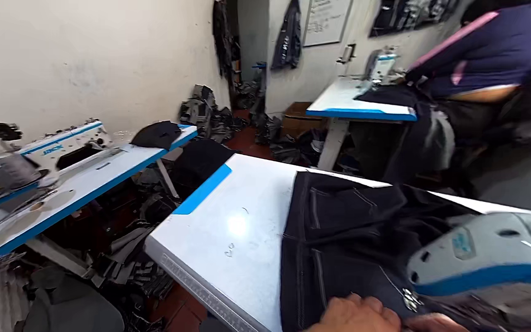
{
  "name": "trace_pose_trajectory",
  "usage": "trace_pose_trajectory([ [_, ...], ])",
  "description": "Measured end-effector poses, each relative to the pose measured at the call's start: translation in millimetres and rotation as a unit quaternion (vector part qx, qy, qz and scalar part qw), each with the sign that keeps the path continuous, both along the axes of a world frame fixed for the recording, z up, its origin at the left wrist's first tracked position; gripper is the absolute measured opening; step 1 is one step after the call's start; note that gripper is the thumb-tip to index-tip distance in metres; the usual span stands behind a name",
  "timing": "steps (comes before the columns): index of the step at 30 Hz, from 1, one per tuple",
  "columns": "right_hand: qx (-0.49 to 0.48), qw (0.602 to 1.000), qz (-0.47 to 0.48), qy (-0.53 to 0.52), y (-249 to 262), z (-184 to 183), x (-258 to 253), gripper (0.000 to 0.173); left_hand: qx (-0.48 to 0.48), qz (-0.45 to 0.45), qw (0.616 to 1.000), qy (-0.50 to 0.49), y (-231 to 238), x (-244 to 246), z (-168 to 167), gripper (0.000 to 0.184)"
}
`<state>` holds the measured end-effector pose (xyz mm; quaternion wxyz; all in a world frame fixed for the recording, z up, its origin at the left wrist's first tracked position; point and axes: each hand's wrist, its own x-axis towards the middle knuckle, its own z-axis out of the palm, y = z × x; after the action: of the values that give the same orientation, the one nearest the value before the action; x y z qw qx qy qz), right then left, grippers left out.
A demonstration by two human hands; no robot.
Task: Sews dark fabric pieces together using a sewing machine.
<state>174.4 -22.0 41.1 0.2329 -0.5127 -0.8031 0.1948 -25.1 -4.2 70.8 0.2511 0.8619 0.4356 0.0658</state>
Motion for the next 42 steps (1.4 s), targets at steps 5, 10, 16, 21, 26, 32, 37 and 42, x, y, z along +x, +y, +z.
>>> trace_pose_trajectory([
  [5, 0.083, 0.993, -0.069, 0.039, -9, -17, 2, 0.029, -0.078, -0.006, 0.997, 0.004, 13, -23, 6, 0.033],
  [10, -0.035, 0.993, -0.098, 0.057, -12, -6, -2, 0.023, -0.119, -0.027, 0.992, -0.011, 27, -21, 3, 0.033],
  [16, -0.072, 0.99, -0.099, 0.066, -14, -2, -3, 0.023, -0.044, 0.016, 0.997, -0.068, 22, 1, -7, 0.028],
  [21, -0.076, 0.989, -0.109, 0.061, -14, -1, -4, 0.023, 0.126, 0.01, 0.972, -0.199, 18, -2, -40, 0.017],
  [26, -0.112, 0.985, -0.122, 0.058, -11, 5, -8, 0.022, 0.378, -0.065, 0.896, -0.224, 16, -2, -57, 0.012],
  [32, -0.153, 0.979, -0.118, 0.068, -11, 12, -6, 0.028, 0.517, -0.138, 0.834, -0.133, 11, -1, -53, 0.02],
  [37, -0.106, 0.984, -0.131, 0.062, -11, 3, -10, 0.027, 0.476, -0.118, 0.857, -0.156, 10, -1, -56, 0.016],
  [42, 0.037, 0.989, -0.137, 0.041, -15, -19, -11, 0.028, 0.192, 0.022, 0.96, -0.201, 11, -7, -49, 0.027],
])
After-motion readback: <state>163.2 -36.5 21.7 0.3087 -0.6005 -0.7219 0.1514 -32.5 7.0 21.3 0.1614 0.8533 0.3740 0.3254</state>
